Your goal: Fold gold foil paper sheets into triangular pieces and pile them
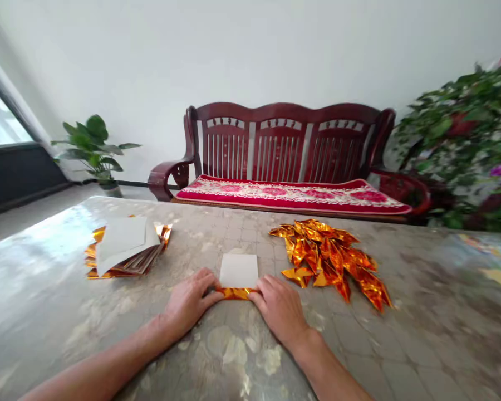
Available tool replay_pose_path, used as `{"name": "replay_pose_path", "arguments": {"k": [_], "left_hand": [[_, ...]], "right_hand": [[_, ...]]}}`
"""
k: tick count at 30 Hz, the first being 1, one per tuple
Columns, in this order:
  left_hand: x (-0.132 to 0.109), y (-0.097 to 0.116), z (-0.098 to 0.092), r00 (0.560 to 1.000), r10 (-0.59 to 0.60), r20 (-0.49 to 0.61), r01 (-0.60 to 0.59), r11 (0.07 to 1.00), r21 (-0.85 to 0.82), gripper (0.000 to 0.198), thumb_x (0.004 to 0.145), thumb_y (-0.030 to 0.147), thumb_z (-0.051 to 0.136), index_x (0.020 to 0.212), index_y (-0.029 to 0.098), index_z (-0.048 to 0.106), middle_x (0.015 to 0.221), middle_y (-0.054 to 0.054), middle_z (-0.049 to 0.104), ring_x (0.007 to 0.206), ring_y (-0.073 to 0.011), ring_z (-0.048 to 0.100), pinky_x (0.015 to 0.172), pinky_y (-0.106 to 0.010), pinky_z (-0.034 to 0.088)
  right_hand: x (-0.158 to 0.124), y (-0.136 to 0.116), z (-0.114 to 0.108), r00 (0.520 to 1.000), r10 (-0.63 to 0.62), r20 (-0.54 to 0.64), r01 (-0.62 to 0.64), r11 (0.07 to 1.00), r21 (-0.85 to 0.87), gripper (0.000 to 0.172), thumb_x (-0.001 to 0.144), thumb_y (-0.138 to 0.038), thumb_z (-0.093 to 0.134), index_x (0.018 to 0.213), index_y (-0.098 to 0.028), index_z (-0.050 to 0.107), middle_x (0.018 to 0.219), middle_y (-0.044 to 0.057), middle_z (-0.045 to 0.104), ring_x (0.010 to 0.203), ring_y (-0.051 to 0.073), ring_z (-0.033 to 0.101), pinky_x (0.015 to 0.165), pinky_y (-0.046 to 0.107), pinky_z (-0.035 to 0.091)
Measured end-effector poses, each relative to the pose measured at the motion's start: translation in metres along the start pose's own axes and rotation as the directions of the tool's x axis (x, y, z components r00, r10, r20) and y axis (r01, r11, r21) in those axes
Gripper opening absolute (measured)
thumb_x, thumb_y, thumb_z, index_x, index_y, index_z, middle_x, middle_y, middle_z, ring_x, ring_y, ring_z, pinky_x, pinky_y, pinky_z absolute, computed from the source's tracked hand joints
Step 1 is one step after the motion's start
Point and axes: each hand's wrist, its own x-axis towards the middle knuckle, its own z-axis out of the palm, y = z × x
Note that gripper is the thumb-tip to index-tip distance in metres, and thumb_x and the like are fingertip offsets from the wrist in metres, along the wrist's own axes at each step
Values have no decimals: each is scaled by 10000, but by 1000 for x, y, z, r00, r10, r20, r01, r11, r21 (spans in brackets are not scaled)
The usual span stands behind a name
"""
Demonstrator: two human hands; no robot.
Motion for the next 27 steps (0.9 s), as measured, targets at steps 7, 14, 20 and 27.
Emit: {"name": "replay_pose_path", "arguments": {"k": [7,14,20,27], "left_hand": [[-1,5,-2,999,36,38,-34,998,-49,98,895,253,615,811,225,655,896,20,607,845,-134,604,718,-219,398],[-3,8,-4,996,84,42,-81,995,-51,140,910,259,599,793,222,665,860,13,600,837,-137,603,730,-223,413],[-7,5,-5,982,185,26,-185,983,-10,169,938,274,572,807,216,660,867,2,611,835,-141,596,739,-231,421],[-5,3,-2,964,263,40,-266,958,107,241,981,302,501,810,207,641,853,-10,614,827,-155,585,756,-252,418]], "right_hand": [[-5,-3,-8,999,-46,7,45,996,72,149,914,-281,638,789,-214,592,808,-9,613,782,166,582,690,277,340],[-5,-2,-10,997,-66,39,61,991,120,152,916,-258,629,771,-217,611,799,-12,602,795,158,573,704,265,351],[-7,2,-6,988,-152,-30,155,980,125,156,927,-226,611,773,-198,612,784,3,586,786,161,556,710,268,355],[-8,2,-9,982,-186,-27,188,977,97,155,926,-212,608,772,-193,610,790,13,593,800,169,555,718,271,356]]}}
